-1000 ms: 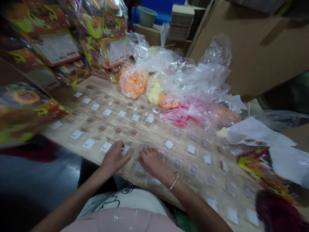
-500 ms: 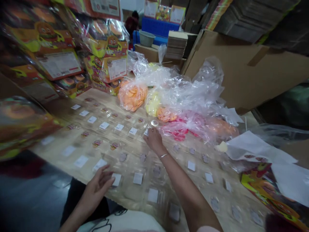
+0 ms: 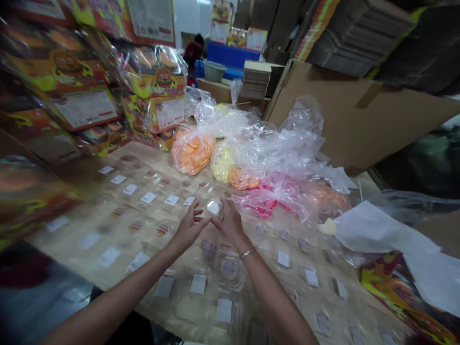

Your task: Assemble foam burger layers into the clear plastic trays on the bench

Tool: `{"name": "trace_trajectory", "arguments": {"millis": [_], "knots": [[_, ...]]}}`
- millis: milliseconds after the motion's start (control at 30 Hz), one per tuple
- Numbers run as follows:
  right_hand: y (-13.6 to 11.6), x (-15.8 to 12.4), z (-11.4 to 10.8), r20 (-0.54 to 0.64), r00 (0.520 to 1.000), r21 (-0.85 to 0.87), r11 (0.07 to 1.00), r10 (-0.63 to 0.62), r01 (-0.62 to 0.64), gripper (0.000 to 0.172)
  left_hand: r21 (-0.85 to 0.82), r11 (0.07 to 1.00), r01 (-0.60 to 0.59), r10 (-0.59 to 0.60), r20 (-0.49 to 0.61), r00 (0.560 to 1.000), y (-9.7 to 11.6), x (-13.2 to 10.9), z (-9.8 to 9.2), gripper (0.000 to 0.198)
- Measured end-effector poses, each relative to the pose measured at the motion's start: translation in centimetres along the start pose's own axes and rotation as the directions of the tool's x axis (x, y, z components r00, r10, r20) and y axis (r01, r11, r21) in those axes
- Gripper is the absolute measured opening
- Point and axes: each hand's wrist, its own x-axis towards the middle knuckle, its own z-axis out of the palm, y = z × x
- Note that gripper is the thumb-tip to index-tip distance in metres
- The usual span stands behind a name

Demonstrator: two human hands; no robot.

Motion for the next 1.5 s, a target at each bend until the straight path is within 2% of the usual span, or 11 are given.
{"name": "trace_trajectory", "arguments": {"millis": [100,200,400,567,833,967,1067,1133,1200,1367,1500], "knots": [[0.5,0.3,0.4,-0.029,0.999,0.089,0.996,-0.014,0.016,0.039,-0.137,0.977,0.165,-0.169,-0.018,0.985,0.4,4.2,2.8,0.061],[1.1,0.6,0.4,0.058,0.995,0.07,0.994,-0.085,0.081,0.025,-0.175,0.971,0.16,-0.171,-0.047,0.984,-0.6,5.9,4.1,0.054],[1.2,0.8,0.4,-0.061,0.998,0.281,0.96,0.012,0.006,0.013,-0.287,0.948,0.135,-0.173,-0.111,0.979,-1.0,5.5,4.4,0.04],[0.1,0.5,-0.3,-0.122,0.983,0.513,0.857,0.136,-0.055,0.02,-0.428,0.876,0.222,-0.249,-0.008,0.968,0.1,5.3,5.9,0.041],[-0.5,0.5,-0.9,-0.279,0.96,0.329,0.939,0.0,0.096,0.023,-0.524,0.818,0.237,-0.265,0.022,0.964,0.6,4.4,4.6,0.031],[2.8,0.7,-0.6,-0.225,0.935,0.373,0.911,0.273,-0.176,0.029,-0.415,0.899,0.14,-0.167,-0.029,0.986,1.1,3.1,3.0,0.041],[4.6,0.6,-1.1,-0.161,0.899,0.458,0.837,0.408,-0.298,0.04,0.153,0.965,-0.212,0.211,0.022,0.977,0.9,2.4,2.6,0.053],[4.6,0.4,-1.5,-0.19,0.902,0.439,0.855,0.388,-0.276,0.039,0.573,0.665,-0.479,0.4,0.268,0.877,0.4,2.3,3.0,0.055],[3.9,0.4,-1.7,-0.244,0.926,0.355,0.915,0.288,-0.191,0.035,0.679,0.443,-0.585,0.39,0.442,0.808,-0.2,2.3,3.8,0.05],[1.5,0.6,-1.5,-0.086,0.992,0.036,0.995,-0.089,0.093,0.028,0.666,0.409,-0.623,0.342,0.521,0.782,-0.6,2.7,4.0,0.02],[1.1,0.8,-1.3,0.05,0.998,-0.188,0.982,-0.023,0.032,0.031,0.793,0.439,-0.422,0.332,0.293,0.897,-0.2,4.3,1.2,0.019]]}}
